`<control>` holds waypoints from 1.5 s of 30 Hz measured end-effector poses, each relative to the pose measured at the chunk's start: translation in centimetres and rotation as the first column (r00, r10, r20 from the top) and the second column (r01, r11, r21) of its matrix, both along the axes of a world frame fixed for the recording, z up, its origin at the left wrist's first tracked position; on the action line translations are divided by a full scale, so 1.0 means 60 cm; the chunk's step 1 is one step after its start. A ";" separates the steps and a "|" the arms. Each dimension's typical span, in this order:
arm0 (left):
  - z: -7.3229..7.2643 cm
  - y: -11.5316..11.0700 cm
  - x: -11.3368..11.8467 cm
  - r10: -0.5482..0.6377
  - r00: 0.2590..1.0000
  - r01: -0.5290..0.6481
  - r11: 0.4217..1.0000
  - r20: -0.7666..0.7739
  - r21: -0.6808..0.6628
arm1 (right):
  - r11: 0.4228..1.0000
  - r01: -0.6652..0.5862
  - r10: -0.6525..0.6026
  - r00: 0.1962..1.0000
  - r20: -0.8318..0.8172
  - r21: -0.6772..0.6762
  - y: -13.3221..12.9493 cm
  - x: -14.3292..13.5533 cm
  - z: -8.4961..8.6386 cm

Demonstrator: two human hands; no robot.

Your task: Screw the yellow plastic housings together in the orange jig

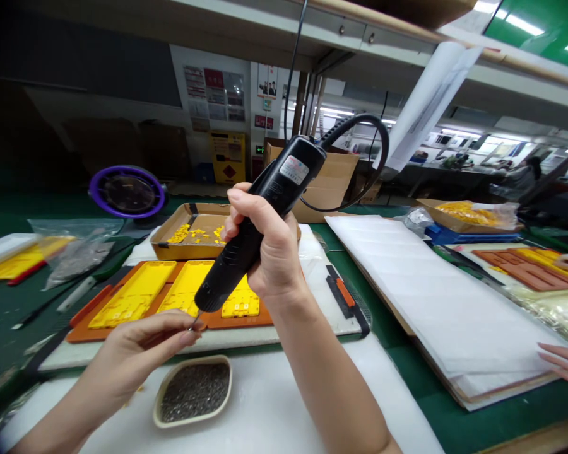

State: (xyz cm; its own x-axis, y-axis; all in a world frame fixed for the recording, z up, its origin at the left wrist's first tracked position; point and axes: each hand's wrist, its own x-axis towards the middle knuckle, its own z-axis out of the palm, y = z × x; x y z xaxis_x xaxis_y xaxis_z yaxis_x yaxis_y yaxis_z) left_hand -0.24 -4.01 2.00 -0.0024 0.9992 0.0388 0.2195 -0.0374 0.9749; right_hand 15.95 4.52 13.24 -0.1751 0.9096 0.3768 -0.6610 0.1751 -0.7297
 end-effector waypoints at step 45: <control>-0.001 0.000 -0.002 -0.087 0.891 0.231 0.932 0.445 -0.280 | 0.997 0.077 -0.077 0.996 -0.045 0.009 0.015 0.014 0.002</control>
